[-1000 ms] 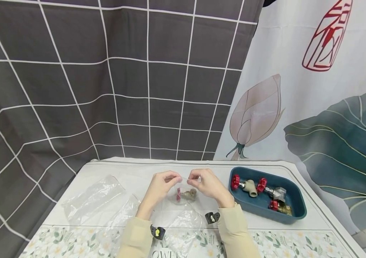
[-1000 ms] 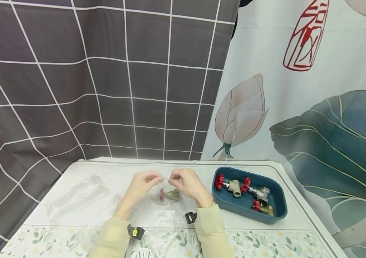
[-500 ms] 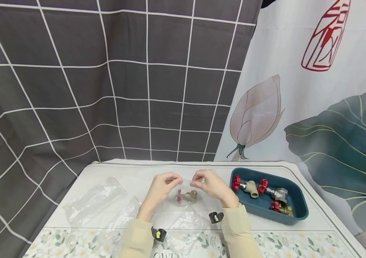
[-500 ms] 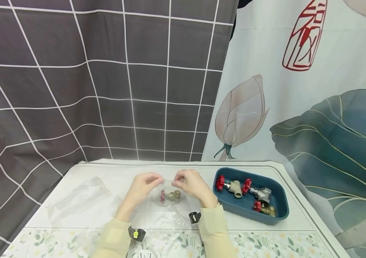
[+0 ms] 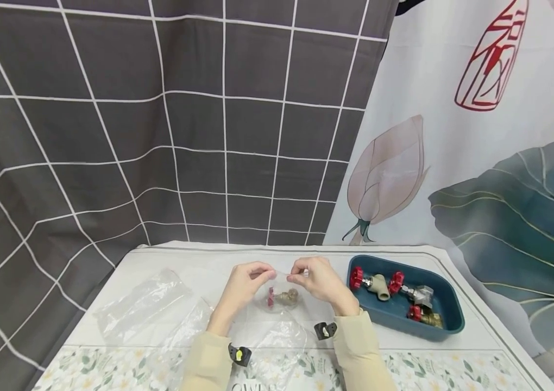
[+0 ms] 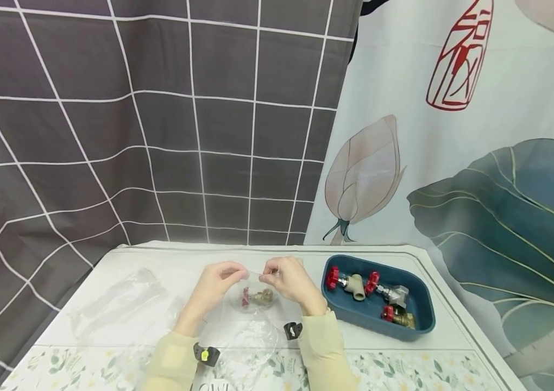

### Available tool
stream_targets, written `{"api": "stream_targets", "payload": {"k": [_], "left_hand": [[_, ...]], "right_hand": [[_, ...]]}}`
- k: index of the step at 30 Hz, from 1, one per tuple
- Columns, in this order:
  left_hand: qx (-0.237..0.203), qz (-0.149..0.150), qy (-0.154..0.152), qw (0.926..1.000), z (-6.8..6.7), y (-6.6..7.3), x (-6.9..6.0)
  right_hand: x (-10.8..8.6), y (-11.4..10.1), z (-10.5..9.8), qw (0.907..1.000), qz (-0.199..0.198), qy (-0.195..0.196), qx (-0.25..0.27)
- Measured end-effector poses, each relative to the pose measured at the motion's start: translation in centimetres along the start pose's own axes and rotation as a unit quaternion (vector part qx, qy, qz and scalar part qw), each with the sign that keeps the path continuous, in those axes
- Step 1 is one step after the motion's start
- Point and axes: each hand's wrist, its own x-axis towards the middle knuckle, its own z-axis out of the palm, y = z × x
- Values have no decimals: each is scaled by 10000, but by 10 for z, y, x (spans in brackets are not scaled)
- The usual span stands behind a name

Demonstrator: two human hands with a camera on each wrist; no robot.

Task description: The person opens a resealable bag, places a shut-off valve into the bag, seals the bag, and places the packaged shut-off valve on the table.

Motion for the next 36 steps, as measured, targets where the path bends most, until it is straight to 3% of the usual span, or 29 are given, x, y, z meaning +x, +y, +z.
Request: {"api": "stream_targets", "payload": {"k": [5,12,25,36], "left_hand": [[-41,8,-63,10000,0,0,-3],[-5,9,-98,10000,-2,2,2],[36,-79,-66,9999,-5,0,0],[27,-50,-38,10000,-5,0,0]], "right_hand": [[-2,3,0,9990,330,-302,-30],[-4,9,-5,9987,414,-260,156],[-2,5,-3,9978,-27,-391,533],[-2,6,-5,9978,261,-483,358]]}}
